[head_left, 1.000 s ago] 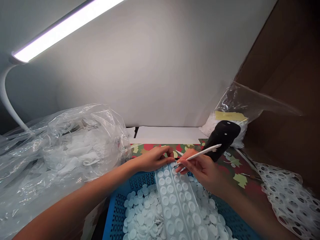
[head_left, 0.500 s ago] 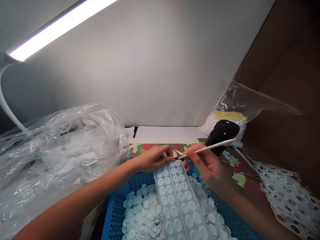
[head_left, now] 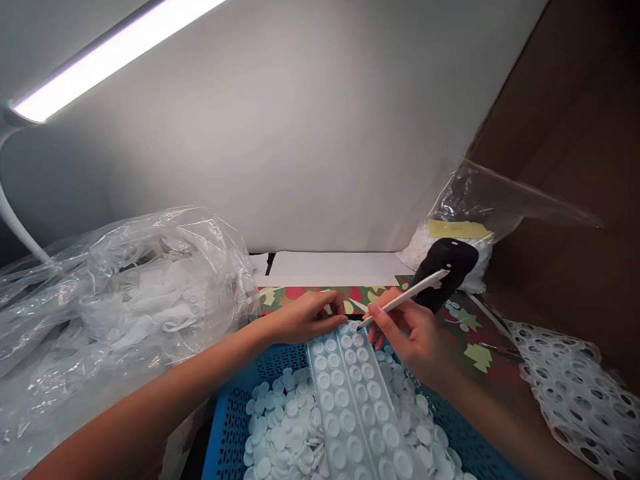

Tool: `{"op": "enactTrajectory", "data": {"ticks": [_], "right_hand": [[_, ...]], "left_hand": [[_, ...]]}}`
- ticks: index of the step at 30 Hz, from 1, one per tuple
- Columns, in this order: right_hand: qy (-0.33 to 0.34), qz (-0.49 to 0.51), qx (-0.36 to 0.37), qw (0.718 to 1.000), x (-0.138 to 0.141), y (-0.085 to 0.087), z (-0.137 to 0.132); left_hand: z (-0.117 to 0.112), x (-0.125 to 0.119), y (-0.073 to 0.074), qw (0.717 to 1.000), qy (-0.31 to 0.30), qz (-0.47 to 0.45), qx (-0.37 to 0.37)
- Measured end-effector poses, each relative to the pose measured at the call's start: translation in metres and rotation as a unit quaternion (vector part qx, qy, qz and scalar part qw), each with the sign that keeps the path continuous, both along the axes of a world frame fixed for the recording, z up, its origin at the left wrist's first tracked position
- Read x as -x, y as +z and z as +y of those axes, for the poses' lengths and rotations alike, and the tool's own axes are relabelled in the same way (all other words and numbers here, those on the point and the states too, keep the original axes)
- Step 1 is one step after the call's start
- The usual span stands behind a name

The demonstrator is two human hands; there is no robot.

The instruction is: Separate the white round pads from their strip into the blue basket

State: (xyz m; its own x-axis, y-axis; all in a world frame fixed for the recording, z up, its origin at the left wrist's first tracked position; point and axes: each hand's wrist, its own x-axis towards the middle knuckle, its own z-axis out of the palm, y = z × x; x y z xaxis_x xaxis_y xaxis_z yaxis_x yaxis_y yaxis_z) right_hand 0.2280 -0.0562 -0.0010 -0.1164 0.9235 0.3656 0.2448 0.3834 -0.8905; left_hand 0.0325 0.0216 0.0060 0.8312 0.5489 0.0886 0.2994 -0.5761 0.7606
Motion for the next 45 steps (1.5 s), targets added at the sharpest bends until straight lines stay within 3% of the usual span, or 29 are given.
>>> {"op": "enactTrajectory", "data": {"ticks": [6,13,26,33,45], "right_hand": [[-0.018,-0.059,-0.008,0.998,-0.001,0.002,-0.003],[0.015,-0.157,-0.031,0.987,-0.001,0.006,-0.005],[-0.005,-0.119,-0.085,0.989,-0.003,0.005,-0.006],[0.001,-0.121,-0.068,0.990,-0.004,0.003,-0.005],[0.028,-0.205,-0.079,0.975,-0.002,0.012,-0.008]], "left_hand": [[0.001,0.000,0.000,1.000,-0.004,-0.006,-0.009],[0.001,-0.001,-0.001,1.000,-0.010,-0.010,-0.028],[0.001,0.000,-0.001,1.000,-0.008,-0.022,-0.016],[0.003,0.002,-0.003,0.995,-0.051,-0.035,-0.084],[0.006,0.002,-0.006,0.996,-0.037,-0.038,-0.068]]}}
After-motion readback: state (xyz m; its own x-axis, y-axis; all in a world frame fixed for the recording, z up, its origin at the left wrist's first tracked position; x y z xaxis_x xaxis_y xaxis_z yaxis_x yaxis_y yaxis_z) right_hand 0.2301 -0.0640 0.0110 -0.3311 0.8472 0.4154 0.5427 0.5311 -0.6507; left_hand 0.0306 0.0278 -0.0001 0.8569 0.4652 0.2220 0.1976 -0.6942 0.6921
